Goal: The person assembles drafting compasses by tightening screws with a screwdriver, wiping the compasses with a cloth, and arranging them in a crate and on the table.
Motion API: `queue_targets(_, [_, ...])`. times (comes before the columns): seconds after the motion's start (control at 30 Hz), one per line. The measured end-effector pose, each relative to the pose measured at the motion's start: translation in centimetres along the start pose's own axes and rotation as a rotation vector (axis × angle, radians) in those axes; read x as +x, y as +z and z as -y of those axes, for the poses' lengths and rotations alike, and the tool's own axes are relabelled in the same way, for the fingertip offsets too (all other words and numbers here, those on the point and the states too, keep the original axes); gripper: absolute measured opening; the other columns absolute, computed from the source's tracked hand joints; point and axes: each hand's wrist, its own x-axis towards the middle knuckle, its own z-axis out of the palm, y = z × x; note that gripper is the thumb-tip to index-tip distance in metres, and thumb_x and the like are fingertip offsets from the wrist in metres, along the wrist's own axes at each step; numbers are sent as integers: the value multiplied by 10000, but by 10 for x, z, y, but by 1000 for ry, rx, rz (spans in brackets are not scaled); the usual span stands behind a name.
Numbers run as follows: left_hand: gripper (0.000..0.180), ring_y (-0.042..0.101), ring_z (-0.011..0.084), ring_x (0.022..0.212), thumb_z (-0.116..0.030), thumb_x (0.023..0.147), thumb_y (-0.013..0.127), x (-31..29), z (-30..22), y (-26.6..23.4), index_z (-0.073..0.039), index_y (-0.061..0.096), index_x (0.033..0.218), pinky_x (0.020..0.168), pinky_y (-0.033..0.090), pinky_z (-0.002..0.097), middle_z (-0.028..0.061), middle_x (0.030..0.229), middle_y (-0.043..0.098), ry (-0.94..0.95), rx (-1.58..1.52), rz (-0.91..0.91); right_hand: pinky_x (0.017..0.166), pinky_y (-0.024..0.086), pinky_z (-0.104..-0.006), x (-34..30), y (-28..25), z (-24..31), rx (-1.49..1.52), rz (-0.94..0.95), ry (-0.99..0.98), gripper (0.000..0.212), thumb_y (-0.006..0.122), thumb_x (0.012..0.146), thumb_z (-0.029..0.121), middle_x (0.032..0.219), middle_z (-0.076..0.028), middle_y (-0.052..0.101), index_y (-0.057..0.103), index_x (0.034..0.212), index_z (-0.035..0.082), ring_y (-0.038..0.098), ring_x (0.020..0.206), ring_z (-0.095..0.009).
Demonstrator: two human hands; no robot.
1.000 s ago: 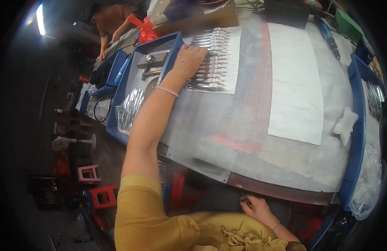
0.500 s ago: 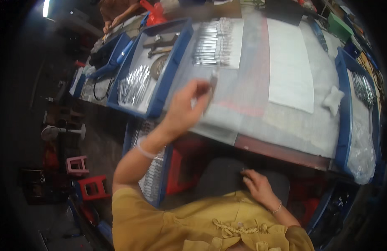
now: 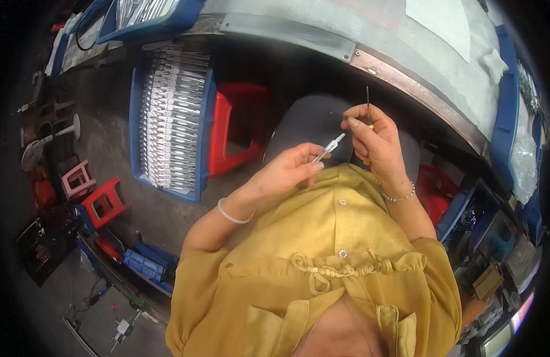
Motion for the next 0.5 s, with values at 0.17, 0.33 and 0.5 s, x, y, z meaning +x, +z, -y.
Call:
queue_targets(0.17, [248, 539, 70, 716, -217, 1015, 478, 4, 12, -4, -26, 552, 1154, 659, 445, 220, -10, 797, 554, 23, -34, 71, 396, 275, -166, 1, -3, -9, 153, 56, 68, 139, 583, 936, 102, 794, -51, 633, 574, 1048, 20, 372, 464, 4])
queue_targets(0.33, [224, 552, 76, 666, -217, 1018, 472, 12, 11, -5, -24, 572, 1075, 630, 457, 220, -8, 764, 560, -43, 18, 107, 385, 254, -169, 6, -5, -10, 162, 85, 142, 140, 574, 944, 112, 746, -60, 636, 572, 1055, 26, 348, 437, 2])
queue_targets(0.5, [211, 529, 65, 613, -216, 1013, 488, 15, 0, 2, -27, 582, 1020, 567, 428, 200, -14, 728, 554, -60, 46, 48, 380, 226, -176, 8, -4, -11, 152, 115, 187, 144, 568, 944, 109, 745, -64, 636, 566, 1060, 24, 334, 428, 2])
